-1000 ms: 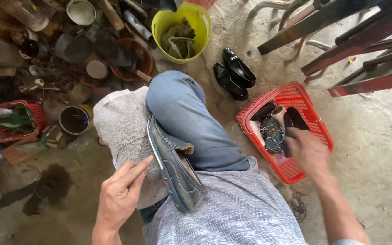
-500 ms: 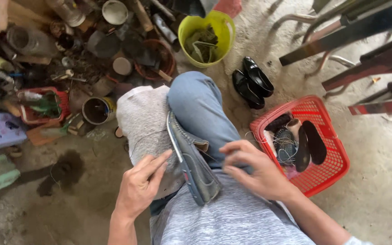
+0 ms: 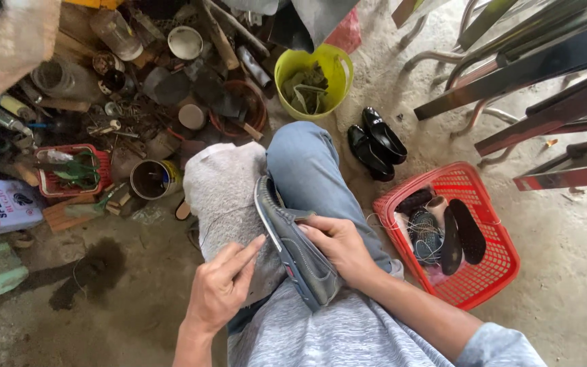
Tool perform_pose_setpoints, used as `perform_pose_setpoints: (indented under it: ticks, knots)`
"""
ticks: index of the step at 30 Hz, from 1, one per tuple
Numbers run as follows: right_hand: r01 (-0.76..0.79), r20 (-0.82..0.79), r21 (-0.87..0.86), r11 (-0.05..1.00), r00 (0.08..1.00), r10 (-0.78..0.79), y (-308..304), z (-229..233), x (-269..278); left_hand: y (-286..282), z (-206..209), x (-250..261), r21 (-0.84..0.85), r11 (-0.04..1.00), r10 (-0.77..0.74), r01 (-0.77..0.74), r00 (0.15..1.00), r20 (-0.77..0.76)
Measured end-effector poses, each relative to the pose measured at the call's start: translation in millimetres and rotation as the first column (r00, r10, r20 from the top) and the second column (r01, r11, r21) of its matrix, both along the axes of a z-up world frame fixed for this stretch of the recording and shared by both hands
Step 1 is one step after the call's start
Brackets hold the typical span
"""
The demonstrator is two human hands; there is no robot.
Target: Hand-stitching the sole of a shoe using a needle and thread
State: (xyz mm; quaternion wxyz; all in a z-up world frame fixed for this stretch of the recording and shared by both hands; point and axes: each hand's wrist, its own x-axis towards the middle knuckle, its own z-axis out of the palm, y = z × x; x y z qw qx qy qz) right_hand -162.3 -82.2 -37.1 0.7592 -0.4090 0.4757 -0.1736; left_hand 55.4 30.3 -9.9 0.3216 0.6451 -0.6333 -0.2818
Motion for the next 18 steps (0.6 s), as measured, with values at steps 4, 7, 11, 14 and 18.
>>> perform_pose_setpoints:
  ticks: [4,7,11,14,18]
  knots:
    - [0.070,0.069,0.103,0.992,0.995,-0.077,0.7,-0.5,9.7,7.5,-12.7,-1.8,-0.019,0.997,0.075,-0.075,0.997,0.003]
    - [0.085,0.094,0.326,0.941,0.988,-0.122,3.3,-4.8,7.5,4.9,-14.2,-2.7,0.012,0.999,0.041,-0.040,0.998,-0.053]
    - [0.173,0.113,0.596,0.784,0.949,-0.295,5.7,1.0,12.5,-2.3,-8.9,4.7,0.073,0.997,-0.031,0.036,0.998,-0.060]
    - [0.200,0.084,0.587,0.785,0.949,-0.305,7.8,0.3,13.7,-9.7,1.4,9.0,0.151,0.986,-0.072,0.069,0.997,0.012]
    - [0.223,0.025,0.560,0.798,0.958,-0.285,9.2,1.5,11.9,-19.8,12.3,11.9,0.259,0.959,-0.161,0.114,0.972,0.169]
